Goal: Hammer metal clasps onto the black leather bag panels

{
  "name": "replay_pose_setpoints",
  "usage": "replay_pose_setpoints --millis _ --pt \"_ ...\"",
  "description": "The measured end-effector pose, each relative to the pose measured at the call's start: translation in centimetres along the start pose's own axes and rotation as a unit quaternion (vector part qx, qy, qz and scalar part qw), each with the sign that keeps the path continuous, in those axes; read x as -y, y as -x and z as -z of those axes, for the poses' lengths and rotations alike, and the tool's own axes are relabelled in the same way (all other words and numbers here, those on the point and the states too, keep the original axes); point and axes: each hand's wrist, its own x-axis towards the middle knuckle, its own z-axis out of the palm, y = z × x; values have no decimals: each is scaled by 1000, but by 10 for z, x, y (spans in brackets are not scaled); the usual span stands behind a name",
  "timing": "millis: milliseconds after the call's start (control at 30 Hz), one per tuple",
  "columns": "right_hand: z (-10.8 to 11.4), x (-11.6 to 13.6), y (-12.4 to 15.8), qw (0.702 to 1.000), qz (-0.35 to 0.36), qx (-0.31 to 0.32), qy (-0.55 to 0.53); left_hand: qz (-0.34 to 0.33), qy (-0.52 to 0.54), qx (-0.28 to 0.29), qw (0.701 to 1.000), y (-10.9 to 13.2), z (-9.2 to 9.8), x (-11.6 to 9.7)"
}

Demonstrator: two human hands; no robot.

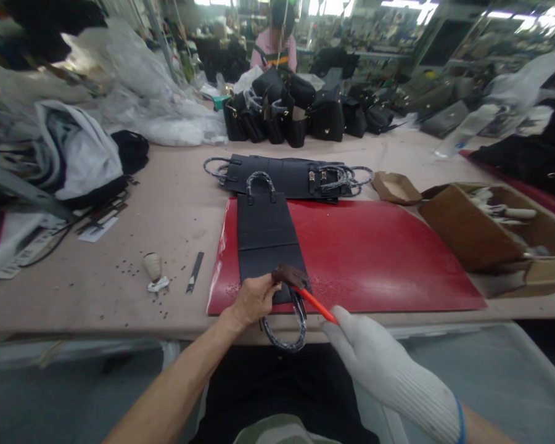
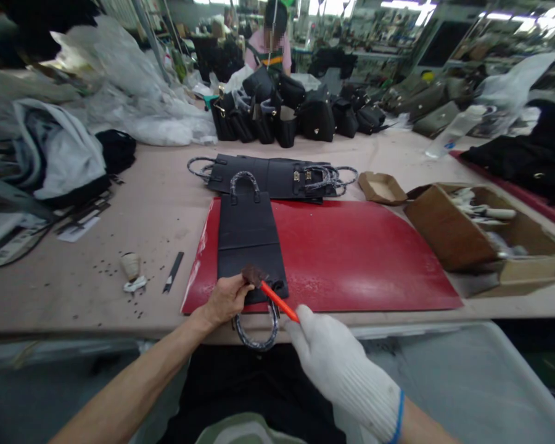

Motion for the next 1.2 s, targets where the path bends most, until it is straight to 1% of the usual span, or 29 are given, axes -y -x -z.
replay_pose_setpoints --millis 33,100,167,233,300,333,367,400,467,500,533,567,600,633,667,733,800,867,900,933,1000,1033,1067,1100,1133,1167,1200 --pt "-6 -11 0 999 -3 27 24 3 -2 3 1000 1 0 1" --pt "-12 -31 -3 997 -8 63 54 11 -7 5 1000 1 -1 2" --pt "-10 -52 -9 993 -22 76 85 15 -8 4 1000 2 -3 3" --pt "-7 -74 -17 985 -66 64 146 13 -2 3 1000 2 -3 3" --pt "-7 -97 -29 964 -126 42 229 7 4 -1 1000 1 -3 2" --pt "-8 -106 -35 952 -143 23 270 6 5 -3 1000 0 -3 1" --pt "-11 -114 -41 942 -140 -1 305 5 5 -5 1000 0 -3 1" --pt "-15 -118 -46 937 -119 -32 328 3 4 -4 1000 0 -2 0" --pt "-30 -117 -54 937 -39 -106 330 1 -1 2 1000 0 -1 -2" --pt "-40 -111 -56 942 5 -138 307 1 -5 5 1000 0 0 -3" --pt "-52 -103 -58 948 45 -156 273 3 -9 6 1000 1 0 -4" --pt "-65 -93 -59 956 76 -159 233 5 -13 5 1000 1 1 -5" --pt "-77 -82 -60 964 103 -148 195 9 -14 3 1000 1 2 -6" --pt "-90 -72 -60 971 121 -119 168 13 -12 3 1000 1 3 -7" --pt "-101 -64 -61 975 131 -99 152 20 -5 3 1000 0 4 -8" --pt "-118 -54 -62 980 123 -77 133 49 15 0 999 -2 5 -9" --pt "-127 -52 -63 984 107 -73 122 100 42 -21 994 -3 4 -10" --pt "-129 -55 -62 986 101 -67 115 142 68 -55 986 -4 3 -15" --pt "-129 -57 -62 986 101 -66 113 145 75 -63 985 -3 3 -18" --pt "-128 -58 -62 986 102 -66 113 128 78 -61 987 -3 4 -22" --pt "-127 -60 -61 986 104 -66 115 72 68 -53 994 -6 11 -31" --pt "-127 -60 -61 985 104 -66 117 59 57 -73 994 -10 18 -33" --pt "-128 -60 -61 985 105 -67 118 65 44 -115 990 -15 28 -32" --pt "-128 -60 -61 985 106 -68 120 95 27 -174 980 -22 40 -27" --pt "-129 -60 -61 985 107 -69 120 140 2 -243 960 -29 55 -19" --pt "-129 -60 -62 985 107 -70 120 185 -29 -287 939 -35 71 -8" --pt "-129 -61 -62 985 107 -70 119 227 -74 -296 925 -41 87 7"
